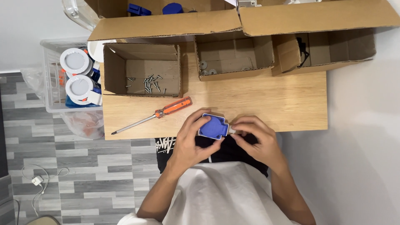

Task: Picking electrical components and screws from boxes and assembling them using a screwdriver.

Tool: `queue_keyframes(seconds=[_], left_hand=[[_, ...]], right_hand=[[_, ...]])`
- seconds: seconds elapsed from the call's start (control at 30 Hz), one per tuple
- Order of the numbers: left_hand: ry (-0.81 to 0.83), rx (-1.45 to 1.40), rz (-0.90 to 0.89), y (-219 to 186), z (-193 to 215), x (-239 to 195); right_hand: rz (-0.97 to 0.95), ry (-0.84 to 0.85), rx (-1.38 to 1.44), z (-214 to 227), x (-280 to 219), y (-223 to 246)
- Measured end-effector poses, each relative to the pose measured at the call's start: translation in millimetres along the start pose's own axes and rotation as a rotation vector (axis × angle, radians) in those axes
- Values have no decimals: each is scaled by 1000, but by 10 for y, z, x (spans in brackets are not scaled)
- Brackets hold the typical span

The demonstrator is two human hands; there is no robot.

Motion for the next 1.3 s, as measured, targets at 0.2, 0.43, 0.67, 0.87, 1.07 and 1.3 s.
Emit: queue_keyframes(seconds=[0.2,0.43,0.67,0.87,1.07,1.3], left_hand=[[-38,-15,-23,-81,31,7],[-70,-53,-79,-79,6,-29],[-98,-46,-115,-112,9,-39],[-86,-68,-130,-165,46,-14],[-134,-77,-207,-231,33,-49],[-224,9,-332,-195,-56,-137]], right_hand=[[48,-18,-20,-33,39,37],[63,-103,17,-33,64,69],[165,-194,56,-60,-46,-5],[310,-210,-16,-80,-51,0],[126,-200,187,-75,-195,-197],[-44,-248,398,-185,-454,-565]])
Point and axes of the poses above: each hand's wrist, its own x-axis towards the middle knuckle, its own z-axis out of the back of the hand, y = z × x, the point moved 2 cm from there along x, towards the middle knuckle, and after that the axes turned 9 degrees about z, right-handed, at the moved point
